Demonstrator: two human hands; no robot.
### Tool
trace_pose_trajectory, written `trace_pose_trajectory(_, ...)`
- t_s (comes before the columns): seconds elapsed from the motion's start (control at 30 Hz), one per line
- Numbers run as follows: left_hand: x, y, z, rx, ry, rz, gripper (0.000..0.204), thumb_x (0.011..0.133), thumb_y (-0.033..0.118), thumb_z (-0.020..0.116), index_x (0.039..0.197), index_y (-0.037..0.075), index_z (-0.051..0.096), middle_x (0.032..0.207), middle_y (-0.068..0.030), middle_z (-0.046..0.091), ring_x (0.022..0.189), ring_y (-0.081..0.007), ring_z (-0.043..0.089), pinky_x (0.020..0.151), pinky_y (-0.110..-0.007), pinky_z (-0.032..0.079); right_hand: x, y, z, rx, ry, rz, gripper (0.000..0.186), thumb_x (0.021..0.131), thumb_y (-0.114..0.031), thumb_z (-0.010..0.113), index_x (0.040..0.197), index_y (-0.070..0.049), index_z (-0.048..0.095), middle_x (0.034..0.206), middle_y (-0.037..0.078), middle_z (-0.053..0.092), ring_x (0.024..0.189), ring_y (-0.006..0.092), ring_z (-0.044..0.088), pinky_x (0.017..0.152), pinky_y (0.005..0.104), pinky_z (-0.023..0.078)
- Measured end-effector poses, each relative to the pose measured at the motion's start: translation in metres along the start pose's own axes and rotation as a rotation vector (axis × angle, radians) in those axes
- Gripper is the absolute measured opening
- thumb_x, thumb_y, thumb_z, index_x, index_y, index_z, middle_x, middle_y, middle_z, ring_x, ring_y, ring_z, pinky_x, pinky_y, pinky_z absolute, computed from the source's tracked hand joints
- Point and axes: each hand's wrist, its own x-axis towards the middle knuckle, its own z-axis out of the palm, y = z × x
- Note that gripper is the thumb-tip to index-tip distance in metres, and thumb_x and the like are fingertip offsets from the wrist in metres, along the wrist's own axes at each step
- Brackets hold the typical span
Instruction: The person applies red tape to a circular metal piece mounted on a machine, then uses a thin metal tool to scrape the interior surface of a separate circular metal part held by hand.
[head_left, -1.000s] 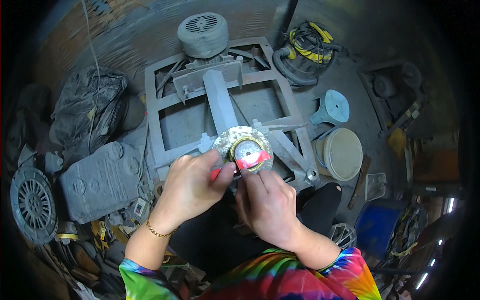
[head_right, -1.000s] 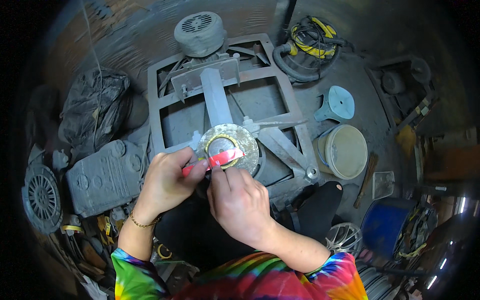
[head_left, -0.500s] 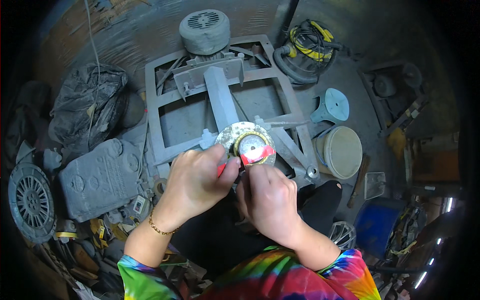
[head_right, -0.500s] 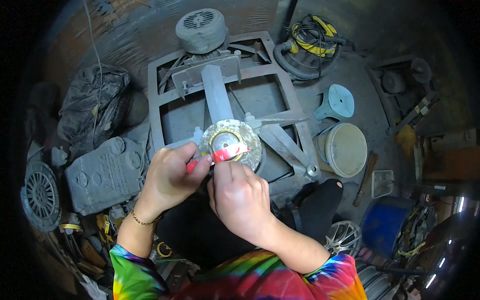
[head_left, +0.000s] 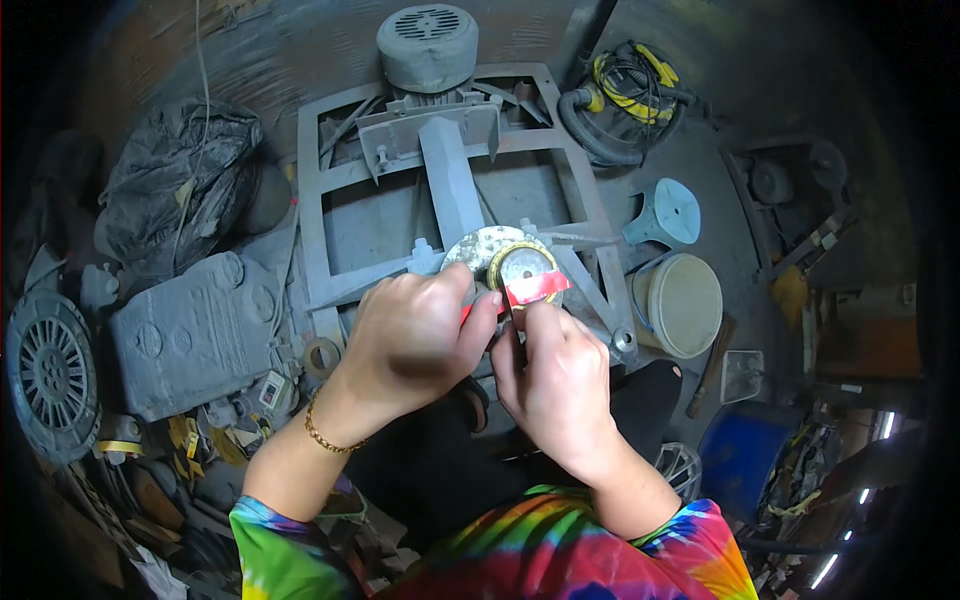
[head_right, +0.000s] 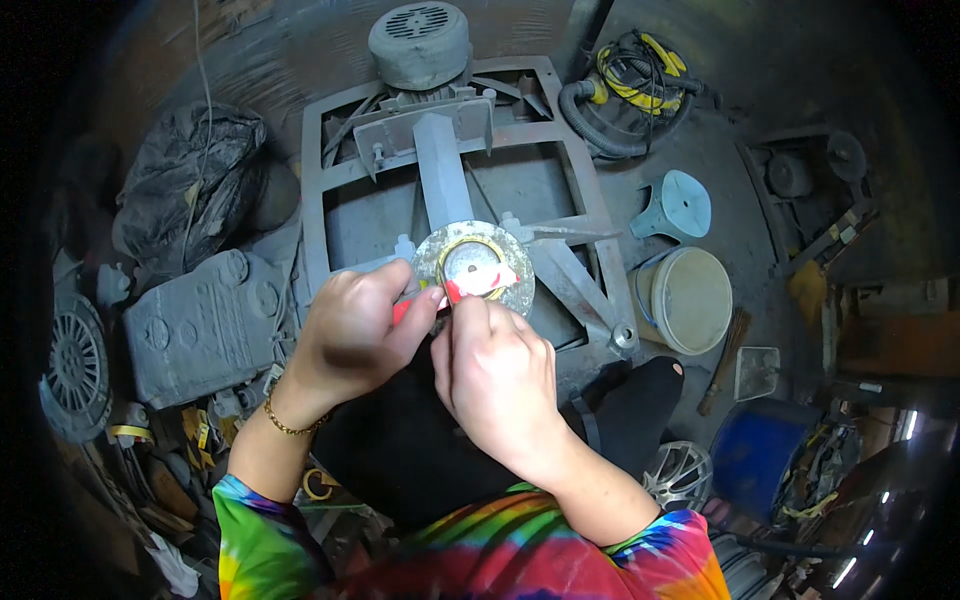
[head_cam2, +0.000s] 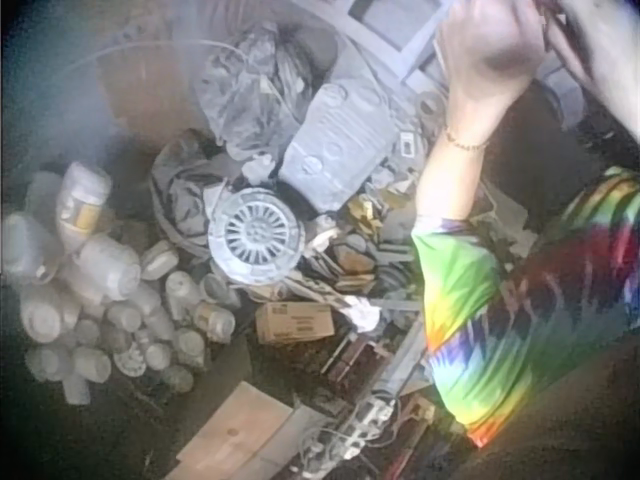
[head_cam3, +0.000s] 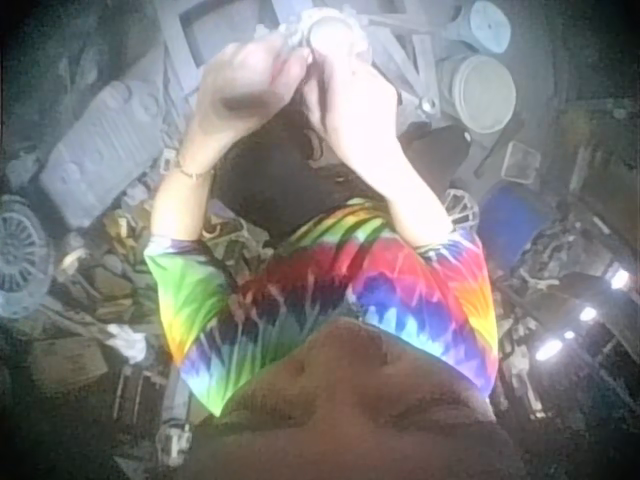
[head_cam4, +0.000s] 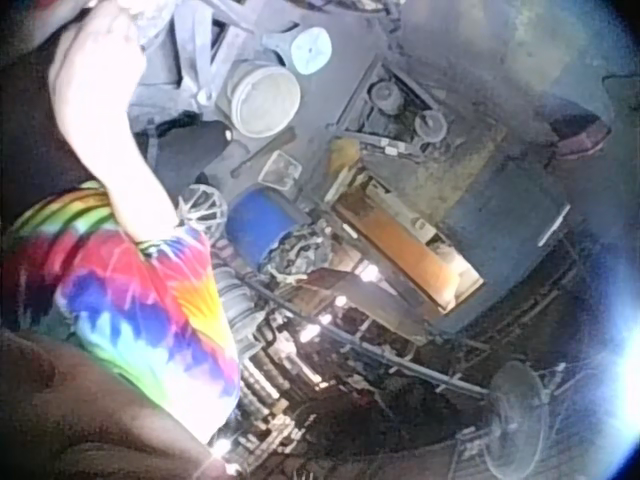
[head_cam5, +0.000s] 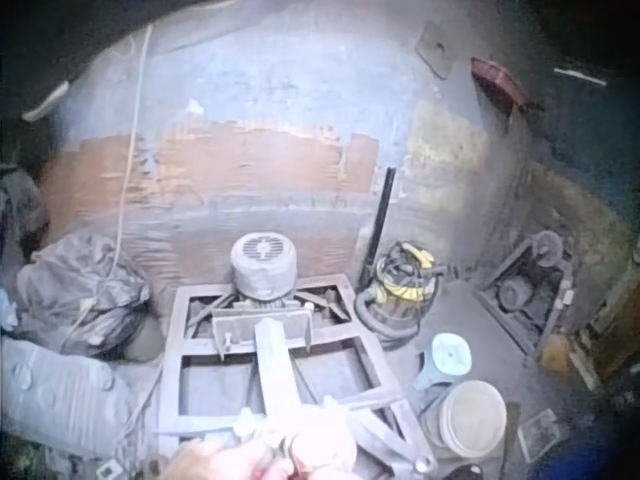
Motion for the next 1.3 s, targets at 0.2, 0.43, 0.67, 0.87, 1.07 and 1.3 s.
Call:
trace_pose_trajectory(0.2, -0.001, -0.001, 0.0, -0.009, -0.014, -0.003, 0.031, 0.084, 0.016, 0.069, 0.066, 0.0, 0.05, 0.057, -0.0229, 0.05, 0.06, -0.0448, 0.055, 0.052, -0.049, 0.041, -0.001, -0.002, -0.002, -0.029, -0.041, 0.013, 0.014, 0.081, -0.007, 0.065, 0.082, -0.001, 0.053, 0.074, 0.017, 0.06, 0.066, 0.035, 0.063, 0.059, 0.0441, 0.053)
trace_pose_trajectory(0.43, -0.006, 0.0, -0.013, -0.025, 0.087, -0.097, 0.029, 0.087, 0.016, 0.066, 0.067, 0.0, 0.05, 0.057, -0.0234, 0.049, 0.058, -0.0446, 0.054, 0.049, -0.047, 0.039, -0.015, 0.013, 0.006, 0.11, 0.163, -0.213, 0.019, 0.076, -0.002, 0.071, 0.093, 0.001, 0.062, 0.074, 0.012, 0.059, 0.062, 0.0297, 0.059, 0.061, 0.0377, 0.051)
trace_pose_trajectory(0.67, -0.023, 0.005, -0.033, -0.131, 0.13, -0.024, 0.01, 0.084, 0.005, 0.057, 0.093, 0.001, 0.059, 0.067, -0.0189, 0.058, 0.06, -0.0412, 0.051, 0.066, -0.04, 0.04, 0.014, 0.018, -0.03, 0.243, 0.227, -0.23, 0.05, 0.078, 0.006, 0.065, 0.127, -0.002, 0.06, 0.075, 0.008, 0.058, 0.063, 0.0257, 0.056, 0.062, 0.033, 0.049)
trace_pose_trajectory(0.87, -0.018, 0.029, -0.034, 0.076, 0.199, 0.165, 0.015, 0.081, 0.005, 0.062, 0.095, 0.001, 0.062, 0.071, -0.0119, 0.063, 0.063, -0.0299, 0.06, 0.07, -0.038, 0.038, 0.035, 0.017, -0.032, 0.383, 0.099, -0.237, 0.021, 0.079, -0.003, 0.068, 0.1, -0.003, 0.068, 0.078, 0.011, 0.058, 0.072, 0.029, 0.059, 0.067, 0.037, 0.049)
trace_pose_trajectory(1.07, -0.01, 0.039, -0.026, 0.111, 0.179, 0.181, 0.013, 0.083, 0.008, 0.067, 0.094, 0.003, 0.063, 0.073, -0.0103, 0.065, 0.062, -0.027, 0.06, 0.069, -0.037, 0.036, 0.048, 0.031, -0.041, 0.422, 0.061, -0.252, 0.01, 0.08, -0.007, 0.071, 0.086, -0.001, 0.066, 0.076, 0.011, 0.057, 0.068, 0.0269, 0.059, 0.062, 0.0346, 0.048)
trace_pose_trajectory(1.3, 0.009, 0.027, -0.018, 0.229, 0.236, -0.05, 0.027, 0.086, 0.019, 0.069, 0.067, 0.006, 0.055, 0.062, -0.0128, 0.059, 0.052, -0.0331, 0.049, 0.064, -0.039, 0.033, 0.065, 0.056, -0.043, 0.579, -0.098, 0.113, 0.016, 0.081, -0.013, 0.07, 0.082, 0.002, 0.07, 0.07, 0.008, 0.057, 0.057, 0.0135, 0.054, 0.055, 0.0292, 0.042)
